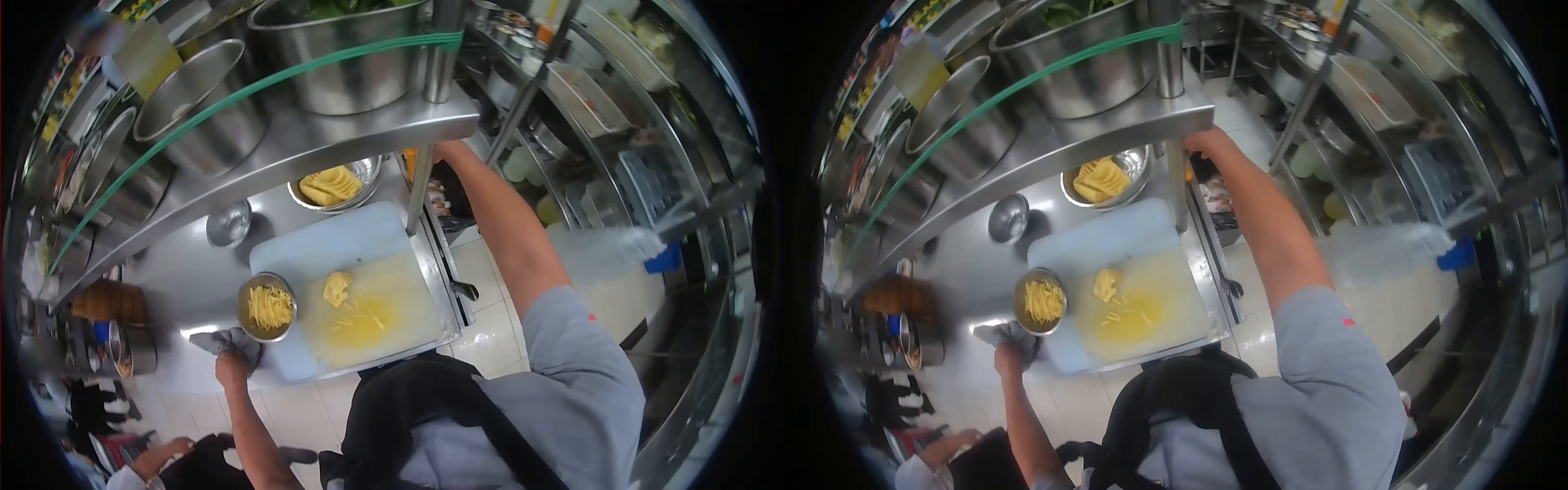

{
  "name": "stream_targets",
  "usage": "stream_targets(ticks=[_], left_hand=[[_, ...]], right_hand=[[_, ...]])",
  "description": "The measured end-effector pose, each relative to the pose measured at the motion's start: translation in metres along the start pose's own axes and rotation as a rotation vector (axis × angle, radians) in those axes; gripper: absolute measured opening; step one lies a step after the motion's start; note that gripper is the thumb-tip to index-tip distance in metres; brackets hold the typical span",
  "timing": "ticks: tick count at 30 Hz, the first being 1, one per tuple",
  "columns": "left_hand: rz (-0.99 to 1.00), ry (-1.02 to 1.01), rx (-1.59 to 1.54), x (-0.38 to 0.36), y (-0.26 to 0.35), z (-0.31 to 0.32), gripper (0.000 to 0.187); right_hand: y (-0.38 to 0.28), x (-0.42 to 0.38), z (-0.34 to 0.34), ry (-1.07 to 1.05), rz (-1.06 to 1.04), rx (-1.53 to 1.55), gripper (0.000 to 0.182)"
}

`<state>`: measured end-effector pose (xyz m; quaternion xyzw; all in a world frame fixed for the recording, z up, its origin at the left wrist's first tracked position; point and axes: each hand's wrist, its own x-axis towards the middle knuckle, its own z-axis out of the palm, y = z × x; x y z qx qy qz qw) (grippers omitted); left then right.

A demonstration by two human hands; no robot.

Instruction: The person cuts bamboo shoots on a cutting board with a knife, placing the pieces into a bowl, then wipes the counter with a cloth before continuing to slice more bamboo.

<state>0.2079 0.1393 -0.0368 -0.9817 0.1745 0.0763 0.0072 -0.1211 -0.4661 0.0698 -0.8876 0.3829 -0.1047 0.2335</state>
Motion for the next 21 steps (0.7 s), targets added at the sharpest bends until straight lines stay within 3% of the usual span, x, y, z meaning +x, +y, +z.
stream_targets(ticks=[3,9,11,12,14,17,19,21], left_hand=[[0.132,0.011,-0.121,-0.019,0.007,0.010,0.034],[0.016,-0.144,0.039,-0.027,0.030,-0.001,0.034],[0.062,-0.218,0.056,-0.024,0.041,-0.027,0.035],[0.095,-0.290,0.077,-0.022,0.046,-0.033,0.036],[0.122,-0.288,0.148,0.005,0.030,-0.013,0.039],[0.214,-0.370,0.307,0.044,0.013,0.017,0.041],[0.502,-0.508,0.583,0.053,0.025,0.010,0.033],[0.527,-0.531,0.593,0.051,0.039,-0.005,0.029]], right_hand=[[-0.003,-0.001,0.013,-0.100,-0.012,0.045,0.039],[-0.018,-0.024,0.020,-0.150,0.072,0.071,0.034],[-0.030,-0.049,0.003,-0.266,0.296,0.202,0.035],[-0.041,-0.066,-0.012,-0.262,0.301,0.196,0.035],[-0.068,-0.113,-0.046,-0.011,0.121,0.083,0.028],[-0.078,-0.165,-0.113,0.085,0.234,0.324,0.021],[-0.073,-0.201,-0.146,0.171,0.274,0.465,0.017],[-0.057,-0.242,-0.166,0.258,0.265,0.492,0.015]])
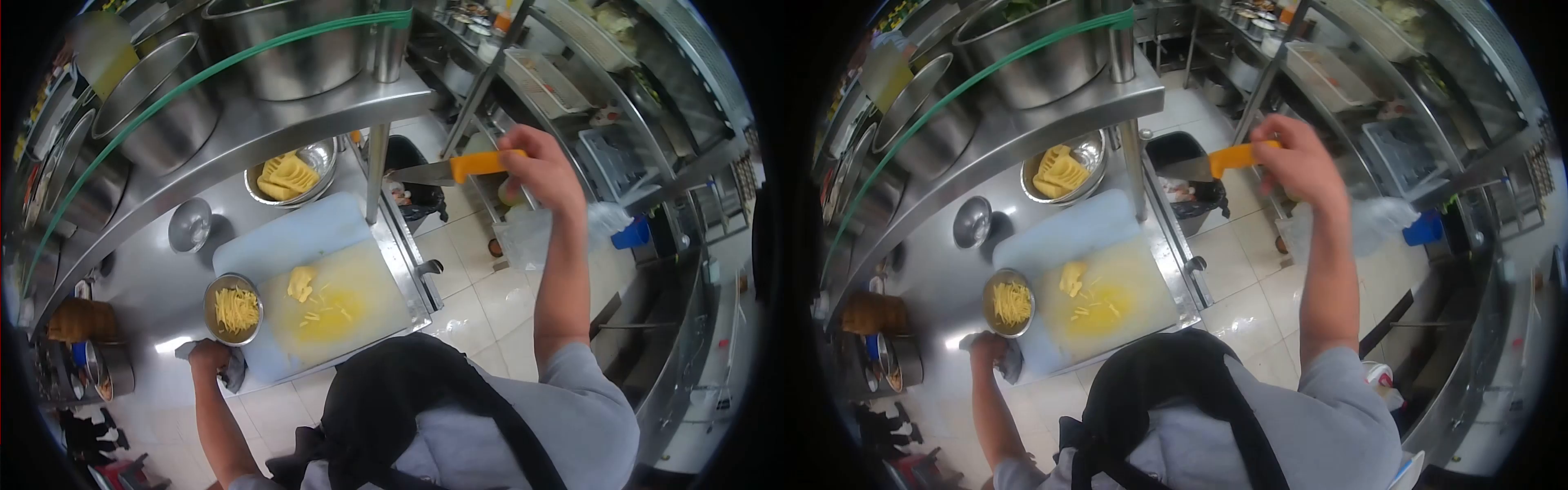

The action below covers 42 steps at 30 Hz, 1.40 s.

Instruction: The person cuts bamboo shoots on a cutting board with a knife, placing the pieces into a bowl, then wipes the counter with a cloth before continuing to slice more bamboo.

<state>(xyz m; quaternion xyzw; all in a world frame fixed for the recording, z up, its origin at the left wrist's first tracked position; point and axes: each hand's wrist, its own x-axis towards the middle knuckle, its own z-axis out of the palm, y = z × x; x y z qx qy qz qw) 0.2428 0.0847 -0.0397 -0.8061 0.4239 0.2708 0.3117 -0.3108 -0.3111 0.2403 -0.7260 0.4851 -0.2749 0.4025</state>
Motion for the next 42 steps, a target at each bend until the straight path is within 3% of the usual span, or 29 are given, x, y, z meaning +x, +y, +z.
stream_targets(ticks=[2,7,11,14,15,16,17,20,22,24,25,26,27,28,32,38,42], left_hand=[[-0.038,-0.051,-0.096,-0.016,0.012,-0.025,0.018],[-0.121,-0.168,-0.330,-0.031,0.020,-0.048,0.013],[-0.074,-0.132,-0.307,-0.033,0.019,-0.045,0.016],[-0.039,-0.076,-0.239,-0.017,0.008,-0.023,0.027],[-0.051,-0.077,-0.248,-0.008,0.003,-0.007,0.027],[-0.020,0.075,-0.205,0.001,-0.001,0.012,0.032],[0.008,0.229,-0.161,0.004,-0.004,0.022,0.037],[-0.061,0.191,-0.147,0.002,0.006,0.024,0.037],[-0.105,0.219,-0.129,-0.007,0.020,0.018,0.035],[-0.161,0.223,-0.118,-0.019,0.036,0.009,0.033],[-0.212,0.266,-0.096,-0.024,0.045,0.004,0.031],[-0.257,0.307,-0.065,-0.026,0.049,0.004,0.028],[-0.274,0.282,-0.074,-0.026,0.050,0.006,0.028],[-0.263,0.292,-0.068,-0.025,0.051,0.006,0.027],[-0.325,0.309,-0.132,-0.027,0.058,0.007,0.028],[-0.459,0.246,-0.142,-0.039,0.068,-0.003,0.033],[-0.446,0.207,-0.161,-0.033,0.069,-0.008,0.037]], right_hand=[[0.023,-0.029,-0.022,0.115,-0.016,0.362,0.013],[0.039,-0.063,0.005,0.183,0.009,0.454,0.016],[0.015,-0.028,0.069,0.036,0.053,0.036,0.016],[0.010,-0.004,0.111,-0.049,0.094,-0.035,0.016],[0.022,0.008,0.129,-0.046,-0.062,-0.236,0.018],[0.037,0.021,0.145,-0.040,-0.221,-0.434,0.020],[0.054,0.033,0.162,-0.049,-0.236,-0.430,0.020],[0.098,0.067,0.201,-0.128,-0.348,-0.456,0.025],[0.112,0.085,0.205,-0.393,0.115,-0.049,0.036],[0.119,0.123,0.182,-0.437,0.114,-0.116,0.036],[0.168,0.173,0.175,-0.416,-0.408,-0.508,0.031],[0.120,0.183,0.156,-0.387,-0.149,-0.529,0.030],[0.112,0.193,0.154,-0.124,-0.231,-0.586,0.026],[0.107,0.200,0.163,-0.145,-0.245,-0.582,0.026],[0.083,0.246,0.170,-0.149,-0.317,-0.280,0.025],[0.060,0.223,0.199,-0.150,-0.330,0.271,0.024],[0.065,0.216,0.207,-0.118,-0.286,0.555,0.023]])
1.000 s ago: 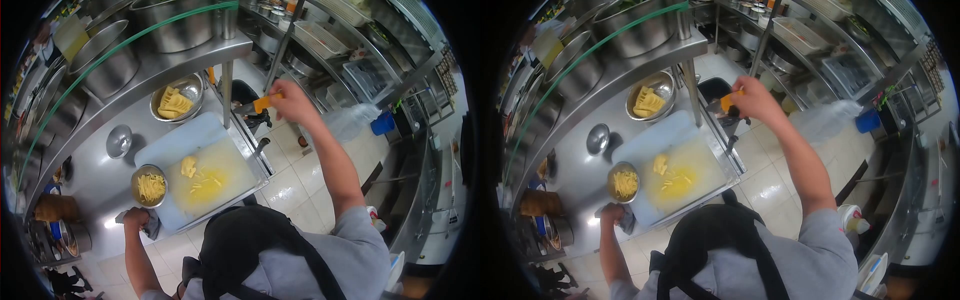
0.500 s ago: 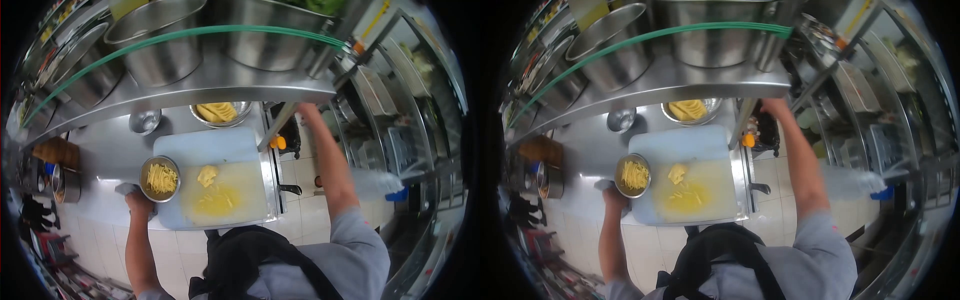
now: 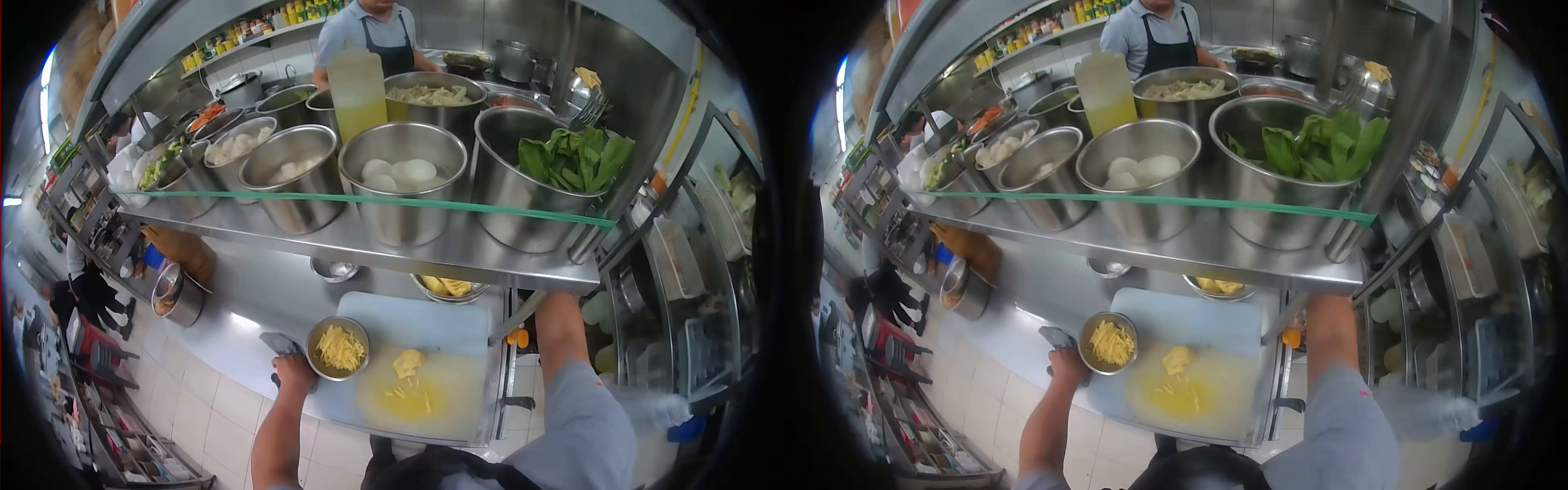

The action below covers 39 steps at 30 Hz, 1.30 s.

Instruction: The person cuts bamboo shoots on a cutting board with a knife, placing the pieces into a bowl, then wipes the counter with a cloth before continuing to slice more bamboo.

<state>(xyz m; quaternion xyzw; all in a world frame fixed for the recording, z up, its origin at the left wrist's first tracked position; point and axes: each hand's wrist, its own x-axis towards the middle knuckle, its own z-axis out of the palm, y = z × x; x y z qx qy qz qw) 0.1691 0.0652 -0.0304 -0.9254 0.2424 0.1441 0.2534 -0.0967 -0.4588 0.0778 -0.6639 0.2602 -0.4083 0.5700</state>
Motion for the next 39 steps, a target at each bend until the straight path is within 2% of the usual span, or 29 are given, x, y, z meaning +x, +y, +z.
stream_targets(ticks=[5,9,11,13,15,17,18,19,21,22,23,24,25,26,27,28,29,31,33,36,38,39], left_hand=[[0.022,-0.061,-0.018,-0.002,0.001,-0.008,0.038],[0.085,0.106,0.158,0.010,0.003,0.007,0.039],[0.200,0.167,0.111,0.012,0.000,0.008,0.041],[0.278,0.192,0.102,0.010,-0.013,0.017,0.041],[0.375,0.211,0.103,0.010,-0.026,0.019,0.041],[0.325,0.271,-0.101,-0.010,-0.044,0.011,0.039],[0.295,0.370,-0.138,-0.041,-0.046,-0.009,0.034],[0.369,0.343,-0.093,-0.065,-0.048,-0.023,0.034],[0.487,0.606,-0.367,-0.099,-0.039,-0.051,0.025],[0.682,0.587,-0.549,-0.117,-0.026,-0.064,0.021],[0.861,0.562,-0.741,-0.135,-0.008,-0.076,0.017],[1.013,0.416,-0.882,-0.153,0.015,-0.091,0.016],[1.157,0.258,-1.017,-0.170,0.038,-0.105,0.016],[1.293,0.058,-1.107,-0.180,0.063,-0.112,0.021],[1.339,-0.132,-1.141,-0.201,0.084,-0.129,0.025],[1.470,-0.402,-1.346,-0.204,0.117,-0.122,0.029],[1.513,-0.715,-1.452,-0.216,0.137,-0.134,0.033],[1.333,-1.121,-1.752,-0.249,0.161,-0.146,0.036],[1.180,-1.322,-1.896,-0.267,0.165,-0.151,0.035],[1.081,-1.341,-1.972,-0.258,0.179,-0.134,0.037],[1.010,-1.252,-1.994,-0.247,0.187,-0.116,0.034],[0.964,-1.191,-1.991,-0.245,0.190,-0.108,0.031]], right_hand=[[0.013,0.010,-0.017,0.138,0.082,0.297,0.023],[0.026,0.020,-0.058,0.292,0.100,0.558,0.023],[-0.008,-0.018,-0.065,0.312,-0.014,0.230,0.021],[-0.072,-0.081,-0.056,0.328,0.019,0.152,0.020],[-0.123,-0.146,-0.040,0.412,-0.157,0.035,0.020],[-0.169,-0.217,-0.027,0.472,-0.198,0.029,0.020],[-0.182,-0.249,-0.026,0.511,-0.264,0.035,0.022],[-0.198,-0.280,-0.022,0.551,-0.281,0.114,0.024],[-0.219,-0.335,-0.026,0.564,-0.366,0.206,0.029],[-0.221,-0.359,-0.032,0.596,-0.359,0.180,0.029],[-0.224,-0.383,-0.040,0.593,-0.434,0.288,0.031],[-0.229,-0.401,-0.044,0.575,-0.511,0.397,0.033],[-0.233,-0.415,-0.040,0.579,-0.510,0.379,0.033],[-0.237,-0.430,-0.036,0.585,-0.526,0.407,0.033],[-0.239,-0.445,-0.032,0.587,-0.537,0.439,0.034],[-0.237,-0.457,-0.028,0.505,-0.540,0.475,0.030],[-0.236,-0.466,-0.021,0.493,-0.512,0.478,0.030],[-0.230,-0.480,-0.004,0.514,-0.443,0.595,0.031],[-0.212,-0.493,0.006,0.463,-0.337,0.691,0.030],[-0.176,-0.505,0.001,0.339,-0.229,0.821,0.028],[-0.159,-0.516,-0.014,0.194,0.068,0.787,0.029],[-0.152,-0.523,-0.025,0.179,0.084,0.794,0.029]])
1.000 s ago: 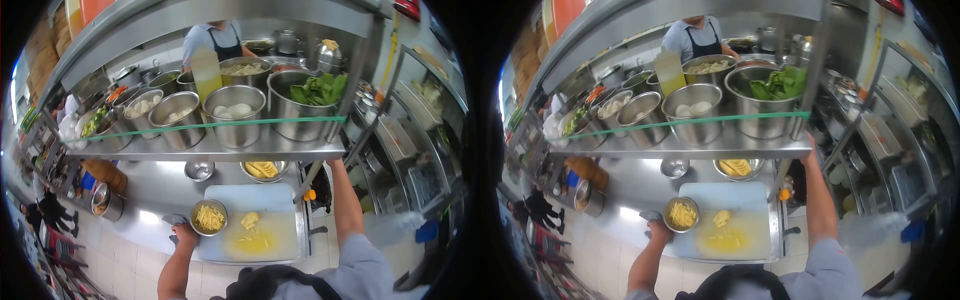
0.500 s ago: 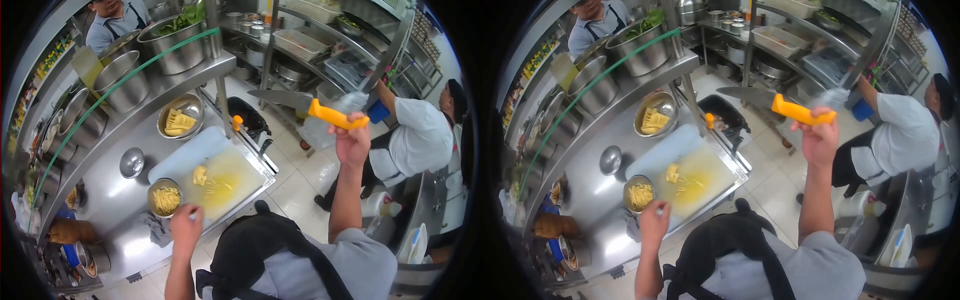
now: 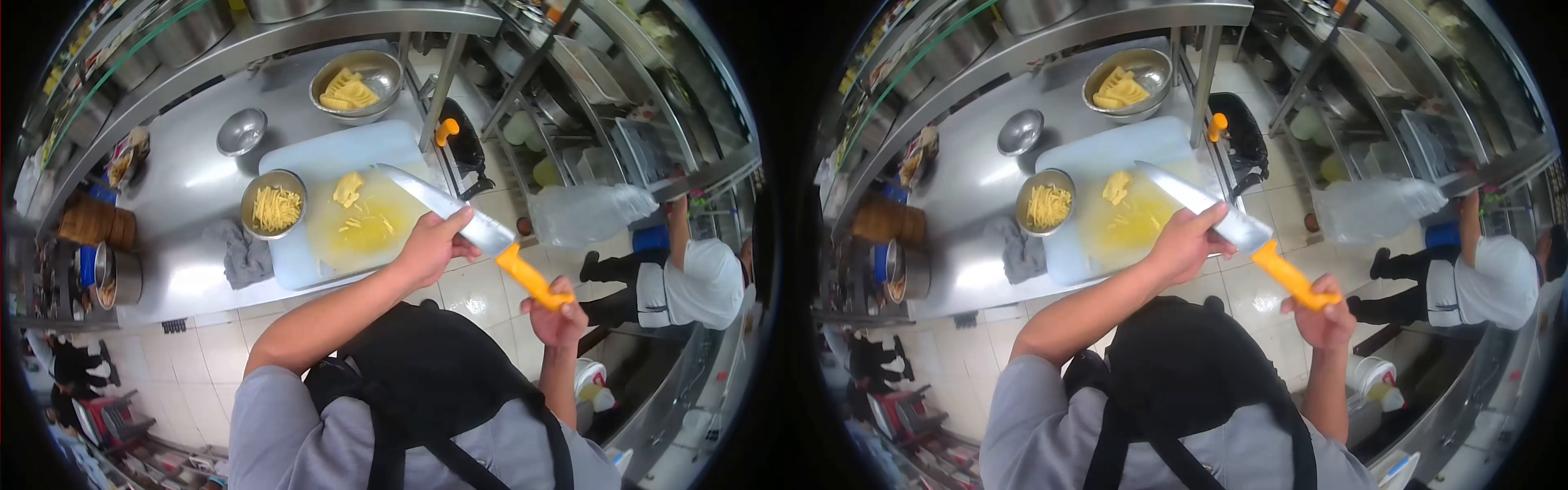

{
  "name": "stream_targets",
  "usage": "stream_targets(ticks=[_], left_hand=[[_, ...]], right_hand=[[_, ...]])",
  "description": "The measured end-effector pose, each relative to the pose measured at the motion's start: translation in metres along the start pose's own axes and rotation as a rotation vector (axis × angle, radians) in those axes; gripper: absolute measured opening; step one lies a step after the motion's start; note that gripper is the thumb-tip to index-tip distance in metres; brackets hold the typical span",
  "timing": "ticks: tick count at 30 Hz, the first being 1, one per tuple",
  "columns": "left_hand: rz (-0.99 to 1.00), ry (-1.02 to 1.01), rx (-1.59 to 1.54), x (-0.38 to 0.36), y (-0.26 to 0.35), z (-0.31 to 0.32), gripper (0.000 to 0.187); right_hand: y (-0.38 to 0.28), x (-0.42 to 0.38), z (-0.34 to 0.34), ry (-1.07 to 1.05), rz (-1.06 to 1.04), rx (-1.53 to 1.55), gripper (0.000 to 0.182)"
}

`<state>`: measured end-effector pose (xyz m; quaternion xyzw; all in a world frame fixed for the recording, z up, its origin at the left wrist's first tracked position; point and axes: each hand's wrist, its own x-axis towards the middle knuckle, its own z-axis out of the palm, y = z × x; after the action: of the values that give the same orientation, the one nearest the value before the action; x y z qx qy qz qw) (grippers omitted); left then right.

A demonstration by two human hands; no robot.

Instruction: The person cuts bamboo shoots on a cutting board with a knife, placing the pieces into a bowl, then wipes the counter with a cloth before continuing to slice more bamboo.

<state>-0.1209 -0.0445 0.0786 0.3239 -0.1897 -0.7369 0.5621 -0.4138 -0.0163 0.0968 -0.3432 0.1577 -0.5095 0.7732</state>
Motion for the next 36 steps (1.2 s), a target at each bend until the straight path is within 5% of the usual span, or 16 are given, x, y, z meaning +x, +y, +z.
stream_targets(ticks=[3,4,6,10,12,14,16,19,21,36], left_hand=[[-0.044,0.153,0.182,-0.002,-0.011,-0.008,0.031],[-0.052,0.175,0.175,0.001,-0.021,-0.011,0.031],[-0.009,0.220,0.275,0.008,-0.048,-0.017,0.031],[0.044,0.299,0.596,-0.006,-0.042,-0.034,0.032],[0.154,0.467,1.322,-0.041,-0.012,-0.060,0.029],[0.367,0.742,1.656,-0.066,-0.006,-0.118,0.029],[0.290,0.868,1.773,-0.077,0.005,-0.137,0.030],[0.299,0.774,1.959,-0.057,0.006,-0.148,0.033],[0.309,0.774,1.912,-0.038,0.001,-0.152,0.035],[0.428,0.471,1.732,-0.003,0.025,-0.161,0.034]], right_hand=[[-0.017,0.006,-0.033,-0.097,0.489,-0.799,0.038],[-0.012,0.016,-0.021,-0.103,0.510,-0.787,0.038],[0.014,0.041,0.022,-0.200,0.493,-1.707,0.037],[0.050,0.051,-0.003,-0.196,0.367,-1.648,0.043],[0.038,0.052,0.008,-0.074,0.647,-1.533,0.044],[0.045,0.038,-0.019,-0.100,0.581,-1.469,0.048],[0.048,0.033,-0.028,-0.140,0.515,-1.417,0.051],[0.056,0.042,-0.024,-0.115,0.741,-1.248,0.057],[0.070,0.047,-0.028,-0.032,0.881,-0.893,0.056],[0.131,0.051,-0.003,-0.091,0.839,-0.891,0.060]])
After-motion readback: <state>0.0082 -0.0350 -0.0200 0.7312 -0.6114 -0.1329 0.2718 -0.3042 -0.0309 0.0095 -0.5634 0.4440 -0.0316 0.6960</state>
